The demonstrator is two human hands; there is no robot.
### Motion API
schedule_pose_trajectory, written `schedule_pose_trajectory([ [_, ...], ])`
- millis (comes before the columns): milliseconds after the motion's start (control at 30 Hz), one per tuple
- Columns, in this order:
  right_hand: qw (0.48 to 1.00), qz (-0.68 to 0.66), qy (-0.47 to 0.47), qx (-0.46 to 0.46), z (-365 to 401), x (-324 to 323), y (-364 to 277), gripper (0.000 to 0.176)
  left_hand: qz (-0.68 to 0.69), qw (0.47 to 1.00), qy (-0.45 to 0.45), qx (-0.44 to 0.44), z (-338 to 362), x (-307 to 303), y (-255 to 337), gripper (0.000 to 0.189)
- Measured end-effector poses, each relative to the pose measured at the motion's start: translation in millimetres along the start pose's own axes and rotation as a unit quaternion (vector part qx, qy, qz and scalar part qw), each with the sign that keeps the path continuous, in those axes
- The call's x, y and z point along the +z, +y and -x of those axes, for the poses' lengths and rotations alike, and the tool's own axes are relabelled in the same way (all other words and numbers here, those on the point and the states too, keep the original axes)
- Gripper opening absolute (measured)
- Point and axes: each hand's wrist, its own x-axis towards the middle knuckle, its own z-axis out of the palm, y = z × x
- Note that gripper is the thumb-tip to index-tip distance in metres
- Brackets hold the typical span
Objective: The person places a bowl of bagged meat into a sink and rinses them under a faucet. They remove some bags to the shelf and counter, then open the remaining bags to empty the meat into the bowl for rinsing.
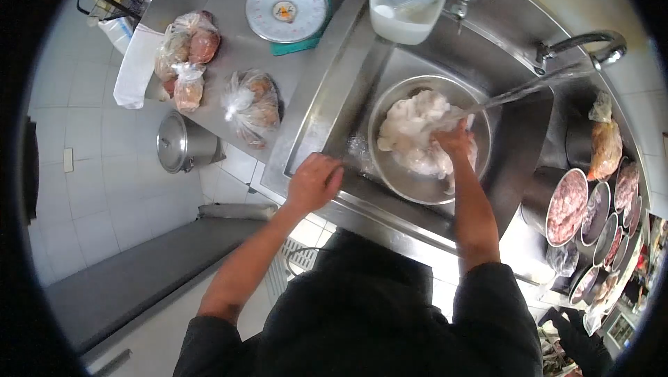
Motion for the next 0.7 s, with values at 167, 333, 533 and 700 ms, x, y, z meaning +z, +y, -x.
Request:
schedule_pose_trajectory([
  [167, 0.813, -0.511, -0.267, -0.087, -62.2, 13.2, 87.1, 0.07, -0.01, 1.0, -0.004, 0.006, -3.2, -1.2, 1.3, 0.015],
  [333, 0.897, -0.402, -0.184, 0.023, -44.2, -25.0, 95.8, 0.042, -0.011, 1.0, 0.011, 0.015, -4.3, 2.7, 1.6, 0.012],
  [533, 0.916, -0.031, 0.089, -0.391, 54.5, -1.0, 36.4, 0.031, -0.014, 1.0, 0.0, 0.007, -3.9, 3.5, 1.1, 0.013],
  [700, 0.833, 0.295, 0.077, -0.462, 62.8, 105.6, 40.9, 0.053, -0.024, 1.0, -0.02, -0.004, -5.0, 4.4, 0.8, 0.014],
])
